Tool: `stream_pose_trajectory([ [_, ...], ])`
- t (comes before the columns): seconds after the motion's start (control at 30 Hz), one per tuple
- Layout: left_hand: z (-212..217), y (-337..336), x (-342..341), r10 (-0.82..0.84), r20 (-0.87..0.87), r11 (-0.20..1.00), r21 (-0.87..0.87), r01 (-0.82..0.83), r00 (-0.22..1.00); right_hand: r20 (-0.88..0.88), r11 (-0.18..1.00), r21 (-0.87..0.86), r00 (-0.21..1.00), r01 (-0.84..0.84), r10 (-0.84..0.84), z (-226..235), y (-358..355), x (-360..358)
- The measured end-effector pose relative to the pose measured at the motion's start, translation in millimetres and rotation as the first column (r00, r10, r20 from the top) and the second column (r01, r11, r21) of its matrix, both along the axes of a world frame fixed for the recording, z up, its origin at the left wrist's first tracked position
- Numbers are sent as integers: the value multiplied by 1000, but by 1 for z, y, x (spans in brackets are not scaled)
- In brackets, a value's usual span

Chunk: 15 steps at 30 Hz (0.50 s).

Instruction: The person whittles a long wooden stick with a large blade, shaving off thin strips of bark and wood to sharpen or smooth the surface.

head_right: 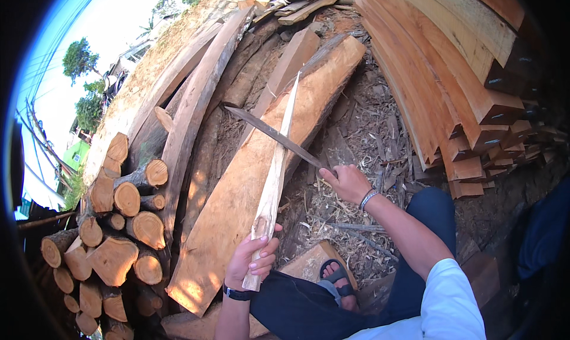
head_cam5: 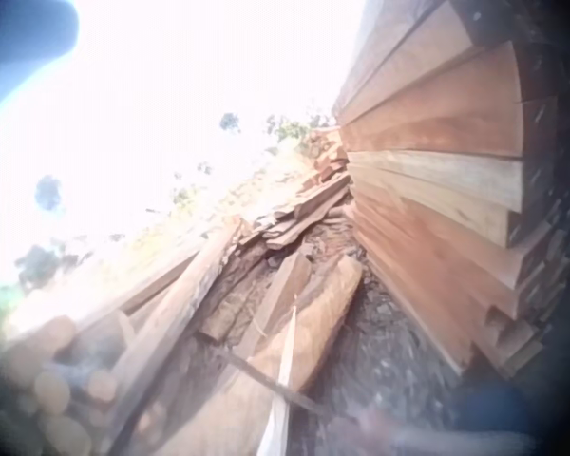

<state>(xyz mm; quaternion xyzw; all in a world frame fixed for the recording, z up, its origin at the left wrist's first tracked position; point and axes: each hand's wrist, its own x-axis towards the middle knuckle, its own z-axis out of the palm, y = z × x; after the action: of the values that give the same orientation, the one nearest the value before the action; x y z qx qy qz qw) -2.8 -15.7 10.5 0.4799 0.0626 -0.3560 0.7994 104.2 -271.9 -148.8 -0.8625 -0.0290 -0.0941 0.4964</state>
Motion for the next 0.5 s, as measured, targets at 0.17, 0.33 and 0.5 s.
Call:
stream_pose_trajectory([
  [0.17,3,5,-4,45,4,999,-19,-44,999,7,990,-83,994,-110,111,9,1,-14],
  [0.33,-1,-1,-3,-4,-3,999,35,4,1000,2,1000,13,1000,6,-7,-11,-3,3],
  [0.5,2,2,-5,40,20,999,20,-40,999,18,990,-82,993,-112,114,6,-3,-11],
])
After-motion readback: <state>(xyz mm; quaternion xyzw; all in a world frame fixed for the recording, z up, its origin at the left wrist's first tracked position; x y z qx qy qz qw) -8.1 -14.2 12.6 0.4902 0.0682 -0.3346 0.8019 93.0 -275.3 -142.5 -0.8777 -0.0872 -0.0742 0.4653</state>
